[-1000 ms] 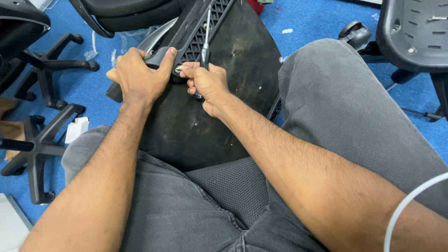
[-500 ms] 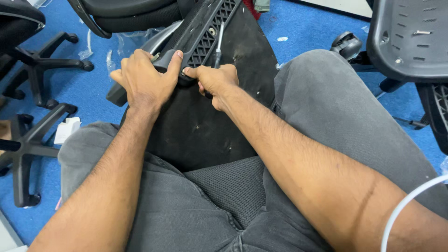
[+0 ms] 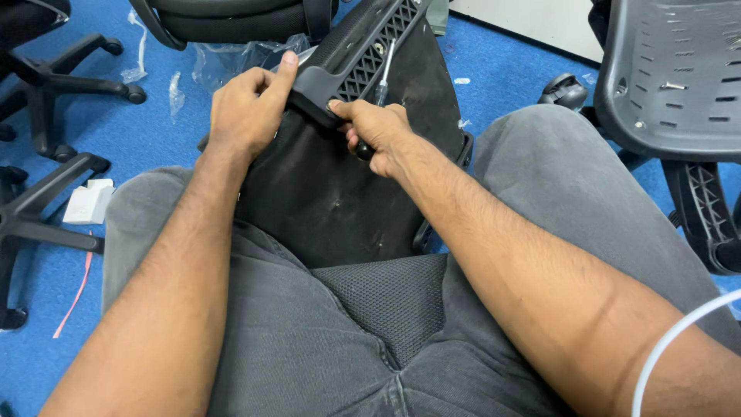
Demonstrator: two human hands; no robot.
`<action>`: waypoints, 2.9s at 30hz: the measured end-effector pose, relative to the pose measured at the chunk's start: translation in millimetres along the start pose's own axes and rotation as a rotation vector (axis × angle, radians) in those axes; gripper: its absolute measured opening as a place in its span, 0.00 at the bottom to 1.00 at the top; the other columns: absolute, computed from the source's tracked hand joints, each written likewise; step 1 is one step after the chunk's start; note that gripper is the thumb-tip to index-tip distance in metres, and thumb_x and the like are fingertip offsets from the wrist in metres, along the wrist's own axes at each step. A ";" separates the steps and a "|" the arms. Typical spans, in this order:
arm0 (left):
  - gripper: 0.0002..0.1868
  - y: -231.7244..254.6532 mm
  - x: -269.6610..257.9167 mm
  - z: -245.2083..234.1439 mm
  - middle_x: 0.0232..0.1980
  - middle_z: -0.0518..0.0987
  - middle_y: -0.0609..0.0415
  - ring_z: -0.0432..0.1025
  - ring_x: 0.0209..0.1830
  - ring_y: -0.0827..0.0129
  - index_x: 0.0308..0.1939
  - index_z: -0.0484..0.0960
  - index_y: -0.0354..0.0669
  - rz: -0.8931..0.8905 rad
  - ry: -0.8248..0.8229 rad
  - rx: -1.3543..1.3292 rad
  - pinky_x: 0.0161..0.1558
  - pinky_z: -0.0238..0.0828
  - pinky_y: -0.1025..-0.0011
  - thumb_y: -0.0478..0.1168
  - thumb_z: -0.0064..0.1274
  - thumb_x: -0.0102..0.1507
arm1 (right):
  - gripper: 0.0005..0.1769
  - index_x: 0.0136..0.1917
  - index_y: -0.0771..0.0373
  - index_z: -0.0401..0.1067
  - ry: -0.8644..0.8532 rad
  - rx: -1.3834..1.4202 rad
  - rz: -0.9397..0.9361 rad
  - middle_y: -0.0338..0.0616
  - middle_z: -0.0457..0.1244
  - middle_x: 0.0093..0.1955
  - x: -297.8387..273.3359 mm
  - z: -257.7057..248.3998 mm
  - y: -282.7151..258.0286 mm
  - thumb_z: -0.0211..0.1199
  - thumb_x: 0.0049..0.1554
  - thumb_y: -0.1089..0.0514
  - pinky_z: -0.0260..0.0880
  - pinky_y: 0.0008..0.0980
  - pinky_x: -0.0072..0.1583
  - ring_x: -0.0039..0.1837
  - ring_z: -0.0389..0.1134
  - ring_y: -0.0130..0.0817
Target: The person attaches a curved metal frame to a black chair seat using a screwdriver. They align the frame, insert screws, and tighten them to secure the frame to the seat.
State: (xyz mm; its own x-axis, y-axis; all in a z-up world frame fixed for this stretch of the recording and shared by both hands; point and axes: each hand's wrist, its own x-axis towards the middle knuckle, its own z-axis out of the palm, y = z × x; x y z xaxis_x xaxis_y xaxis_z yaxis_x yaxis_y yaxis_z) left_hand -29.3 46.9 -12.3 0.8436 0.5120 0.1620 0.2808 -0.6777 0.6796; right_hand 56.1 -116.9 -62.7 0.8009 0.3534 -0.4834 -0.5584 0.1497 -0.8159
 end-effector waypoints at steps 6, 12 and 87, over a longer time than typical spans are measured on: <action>0.38 9.9 4.1 19.7 0.46 0.81 0.40 0.75 0.51 0.48 0.44 0.81 0.38 0.199 0.038 0.269 0.53 0.68 0.52 0.73 0.58 0.58 | 0.14 0.34 0.68 0.69 0.007 -0.051 -0.004 0.39 0.60 0.29 -5.0 -12.8 -6.7 0.73 0.54 0.60 0.56 0.20 0.26 0.25 0.56 0.21; 0.45 18.7 -1.2 27.9 0.56 0.75 0.42 0.69 0.59 0.48 0.57 0.75 0.40 0.289 -0.060 0.384 0.56 0.63 0.44 0.73 0.62 0.52 | 0.15 0.34 0.64 0.68 -0.042 0.069 0.093 0.35 0.57 0.28 0.4 -30.9 -7.0 0.71 0.55 0.59 0.56 0.18 0.27 0.25 0.54 0.19; 0.57 104.5 8.3 85.7 0.62 0.75 0.45 0.68 0.66 0.51 0.60 0.72 0.37 0.264 -0.291 0.679 0.64 0.61 0.46 0.57 0.82 0.33 | 0.24 0.40 0.58 0.65 -0.086 0.075 0.397 0.38 0.63 0.39 40.8 -148.0 -17.0 0.74 0.50 0.40 0.61 0.14 0.30 0.26 0.54 0.13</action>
State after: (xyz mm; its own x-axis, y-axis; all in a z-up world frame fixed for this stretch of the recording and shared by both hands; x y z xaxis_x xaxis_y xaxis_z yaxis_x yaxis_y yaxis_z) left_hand 46.2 -65.0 -1.2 0.9810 0.1939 -0.0004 0.1937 -0.9801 0.0436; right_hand 130.3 -241.7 -115.5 0.5010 0.4727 -0.7250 -0.8372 0.0522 -0.5445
